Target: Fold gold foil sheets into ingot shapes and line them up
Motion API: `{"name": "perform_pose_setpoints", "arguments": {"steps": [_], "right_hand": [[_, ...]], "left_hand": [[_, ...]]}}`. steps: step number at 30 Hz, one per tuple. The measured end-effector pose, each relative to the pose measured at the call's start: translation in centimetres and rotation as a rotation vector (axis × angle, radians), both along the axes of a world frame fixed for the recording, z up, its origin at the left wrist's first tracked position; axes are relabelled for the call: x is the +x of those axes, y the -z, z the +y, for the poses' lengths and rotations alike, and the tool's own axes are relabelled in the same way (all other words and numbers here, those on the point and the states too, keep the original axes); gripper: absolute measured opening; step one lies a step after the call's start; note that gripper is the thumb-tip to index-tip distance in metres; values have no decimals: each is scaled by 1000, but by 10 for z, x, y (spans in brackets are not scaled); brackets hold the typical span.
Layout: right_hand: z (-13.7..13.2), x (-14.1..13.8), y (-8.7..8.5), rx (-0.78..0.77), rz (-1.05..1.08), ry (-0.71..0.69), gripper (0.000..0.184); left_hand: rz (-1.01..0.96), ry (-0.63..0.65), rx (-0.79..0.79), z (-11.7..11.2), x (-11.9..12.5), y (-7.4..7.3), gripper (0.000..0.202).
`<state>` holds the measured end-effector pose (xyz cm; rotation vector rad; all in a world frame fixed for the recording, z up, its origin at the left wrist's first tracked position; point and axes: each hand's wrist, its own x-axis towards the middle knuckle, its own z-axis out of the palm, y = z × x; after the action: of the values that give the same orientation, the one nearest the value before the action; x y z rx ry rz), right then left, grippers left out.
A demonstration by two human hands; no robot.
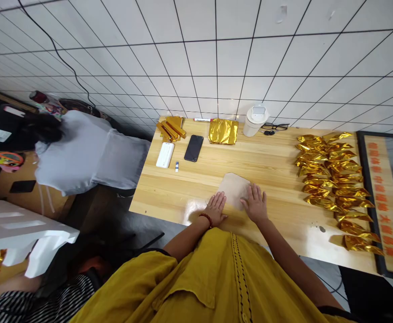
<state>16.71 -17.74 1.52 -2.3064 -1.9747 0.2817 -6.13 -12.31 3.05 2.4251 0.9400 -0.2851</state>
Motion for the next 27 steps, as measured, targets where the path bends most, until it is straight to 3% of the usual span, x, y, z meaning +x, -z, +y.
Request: {"name": "perform_pose_setpoints", "arguments": {"steps": [1,5,7,9,11,13,15,18,20,21,23,27], "right_hand": [[7,-8,-3,13,20,-57,71],[38,-48,-3,6,192,-566,70],[53,-44,5,-20,229,-669,70],[68,-16,14,-45,205,-609,69],[83,23,17,-47,126,-374,68],[93,49,12,-17,67,-236,72],[92,45,0,28,43,-195,77],[70,-7,-12,46,113,-489,78],[51,-41,-10,18,175,-690,76],[44,-49,-7,0,196,-722,76],[41,-42,1,-30,186,-641,71],[72,25,7,-78,68,-295,62]], "left_hand": [[0,-2,-4,0,0,1,84],[39,-38,-37,-1,3,1,80],[60,-43,-41,-1,4,1,82],[74,-24,-30,0,5,0,85],[82,-3,-23,0,4,0,88],[84,5,-26,0,4,-1,90],[76,-2,-27,0,4,-1,89],[76,-7,-43,0,3,1,82],[95,8,-63,0,2,4,76],[101,13,-63,0,2,4,75],[87,4,-30,-1,2,5,76],[31,-29,47,-1,2,3,81]]}}
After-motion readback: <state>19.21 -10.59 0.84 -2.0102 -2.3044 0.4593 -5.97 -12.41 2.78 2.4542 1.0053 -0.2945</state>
